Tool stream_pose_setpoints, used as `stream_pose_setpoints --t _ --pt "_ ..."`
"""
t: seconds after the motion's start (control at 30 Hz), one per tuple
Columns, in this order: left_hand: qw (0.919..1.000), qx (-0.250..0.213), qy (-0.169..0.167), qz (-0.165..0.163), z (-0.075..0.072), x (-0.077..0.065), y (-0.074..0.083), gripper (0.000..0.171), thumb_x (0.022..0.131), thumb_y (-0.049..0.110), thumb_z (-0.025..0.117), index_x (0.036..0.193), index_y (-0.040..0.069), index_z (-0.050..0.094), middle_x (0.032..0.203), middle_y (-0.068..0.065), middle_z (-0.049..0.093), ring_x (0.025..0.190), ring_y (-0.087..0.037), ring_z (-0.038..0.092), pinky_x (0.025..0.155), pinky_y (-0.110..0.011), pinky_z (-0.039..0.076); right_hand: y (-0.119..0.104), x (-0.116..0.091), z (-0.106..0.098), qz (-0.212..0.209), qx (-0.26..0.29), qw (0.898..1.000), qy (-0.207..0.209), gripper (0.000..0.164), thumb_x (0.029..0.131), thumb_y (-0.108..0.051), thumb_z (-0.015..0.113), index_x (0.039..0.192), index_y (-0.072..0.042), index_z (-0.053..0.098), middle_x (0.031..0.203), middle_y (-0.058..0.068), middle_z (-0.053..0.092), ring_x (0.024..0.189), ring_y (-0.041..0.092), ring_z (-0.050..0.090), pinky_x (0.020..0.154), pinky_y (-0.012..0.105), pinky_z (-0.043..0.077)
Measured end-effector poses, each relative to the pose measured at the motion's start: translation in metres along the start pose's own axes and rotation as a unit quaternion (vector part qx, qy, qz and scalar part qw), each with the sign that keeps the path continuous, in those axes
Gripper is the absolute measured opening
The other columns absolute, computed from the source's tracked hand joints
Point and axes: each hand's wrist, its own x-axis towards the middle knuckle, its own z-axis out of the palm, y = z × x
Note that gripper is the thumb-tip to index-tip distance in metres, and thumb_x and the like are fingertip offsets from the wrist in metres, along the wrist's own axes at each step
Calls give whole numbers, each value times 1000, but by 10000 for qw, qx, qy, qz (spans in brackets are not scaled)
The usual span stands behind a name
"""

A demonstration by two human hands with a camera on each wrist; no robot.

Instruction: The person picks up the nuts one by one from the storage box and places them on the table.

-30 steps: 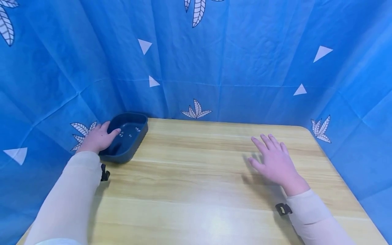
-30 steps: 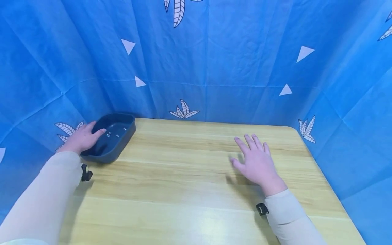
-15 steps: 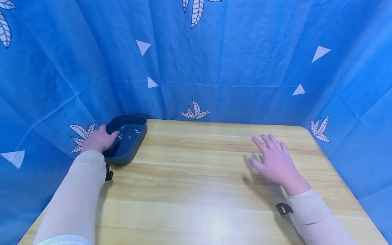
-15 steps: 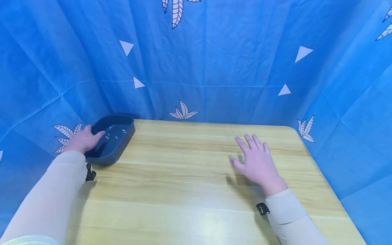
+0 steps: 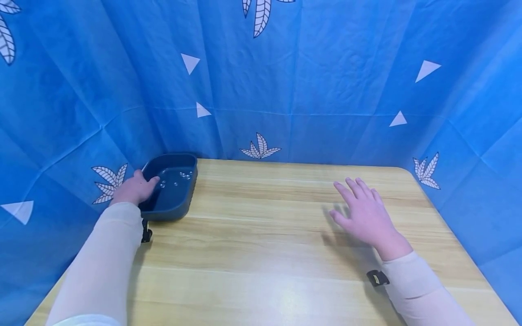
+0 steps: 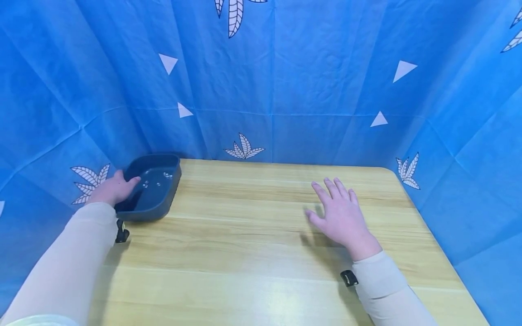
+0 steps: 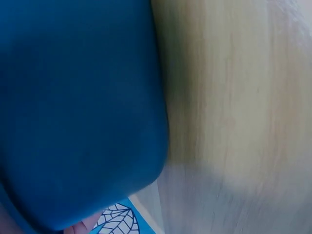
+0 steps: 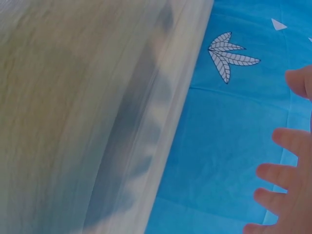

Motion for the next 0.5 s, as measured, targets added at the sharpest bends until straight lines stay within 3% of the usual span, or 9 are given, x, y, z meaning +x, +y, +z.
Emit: stream_pose_setpoints --t 0.33,0.5 --pt "9994 141 -238 210 1 1 -1 94 104 61 18 150 -20 6 145 -48 24 129 -65 30 105 -76 27 0 -1 2 -50 15 9999 111 76 94 -50 63 156 -15 37 161 24 28 147 49 21 112 74 16" --pt "9992 0 -258 307 1 0 1 72 108 39 19 152 -17 10 147 -46 26 130 -62 32 105 -75 29 -1 -1 0 -51 18 9999 111 77 94 -49 63 157 -14 37 161 24 27 147 49 20 111 75 16"
